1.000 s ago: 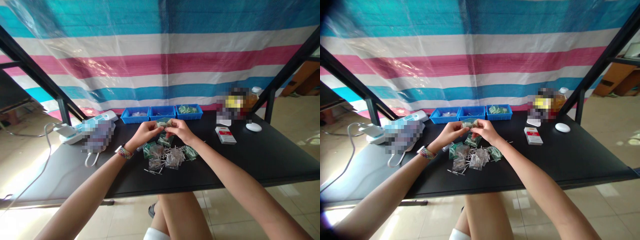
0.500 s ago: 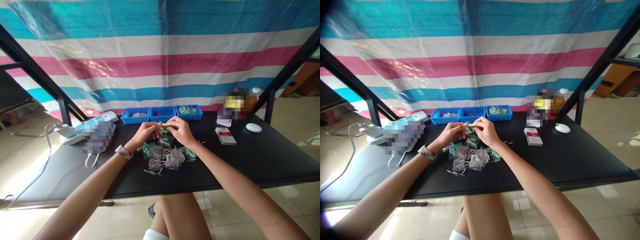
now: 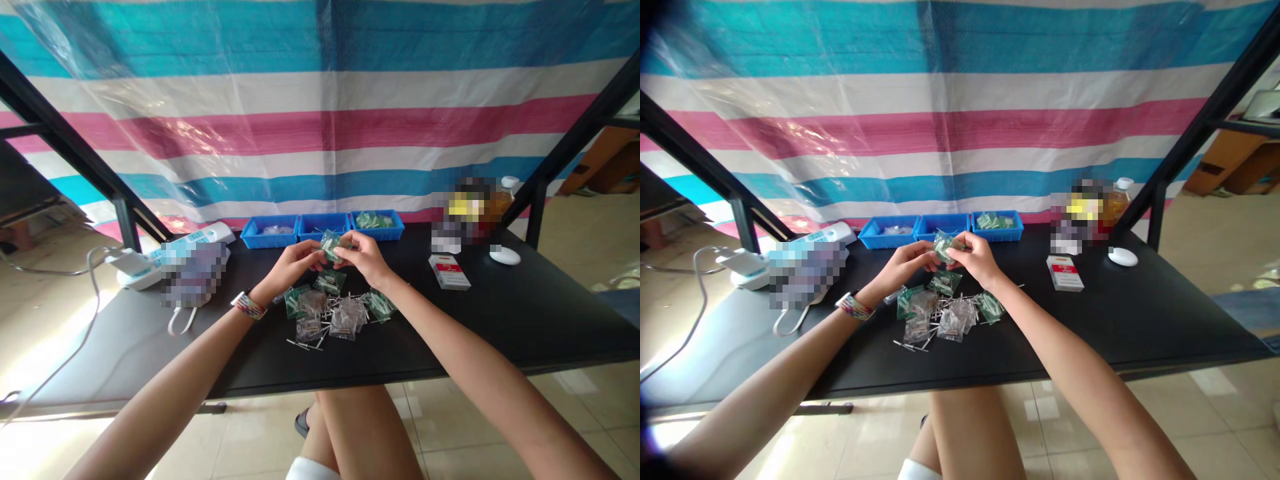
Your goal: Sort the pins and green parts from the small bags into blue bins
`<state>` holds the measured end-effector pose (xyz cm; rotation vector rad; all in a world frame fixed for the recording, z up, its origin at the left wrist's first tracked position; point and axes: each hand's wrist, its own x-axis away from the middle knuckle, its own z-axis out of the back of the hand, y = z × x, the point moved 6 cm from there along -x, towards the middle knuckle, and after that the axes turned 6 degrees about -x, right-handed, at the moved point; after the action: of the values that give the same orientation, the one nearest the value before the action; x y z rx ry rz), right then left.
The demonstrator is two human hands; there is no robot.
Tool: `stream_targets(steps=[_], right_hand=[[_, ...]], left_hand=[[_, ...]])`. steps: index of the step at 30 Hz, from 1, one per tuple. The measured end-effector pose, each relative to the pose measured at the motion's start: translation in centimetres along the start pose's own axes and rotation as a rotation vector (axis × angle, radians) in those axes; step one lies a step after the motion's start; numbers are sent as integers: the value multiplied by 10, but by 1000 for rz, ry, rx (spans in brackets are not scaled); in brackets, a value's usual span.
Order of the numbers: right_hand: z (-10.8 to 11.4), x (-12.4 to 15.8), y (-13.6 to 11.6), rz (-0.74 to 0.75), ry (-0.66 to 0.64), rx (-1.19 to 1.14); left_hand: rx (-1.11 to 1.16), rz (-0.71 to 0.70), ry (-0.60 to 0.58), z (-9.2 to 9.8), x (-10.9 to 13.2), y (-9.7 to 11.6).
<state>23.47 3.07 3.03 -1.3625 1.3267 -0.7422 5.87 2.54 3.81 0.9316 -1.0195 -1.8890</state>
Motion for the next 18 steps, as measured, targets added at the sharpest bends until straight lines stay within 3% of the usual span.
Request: stream_targets(steps=[3,6,9,12,18], right_hand=[[30,-11,-18,209,170,111],[73,-17,-40,441,439,428],[107,-16,-57,573,627,760],[116,-15,-65,623,628,1078],[103,-19,-49,434,420,1493]], left_hand=[[-176,-77,-7,2,2,3],[-411,-200,-97,-4,4,9],[-541,-262,-180,-12,7,11],[-592,-249,-209,-17,7,7],[-575,-222,-189,-18,5,4]])
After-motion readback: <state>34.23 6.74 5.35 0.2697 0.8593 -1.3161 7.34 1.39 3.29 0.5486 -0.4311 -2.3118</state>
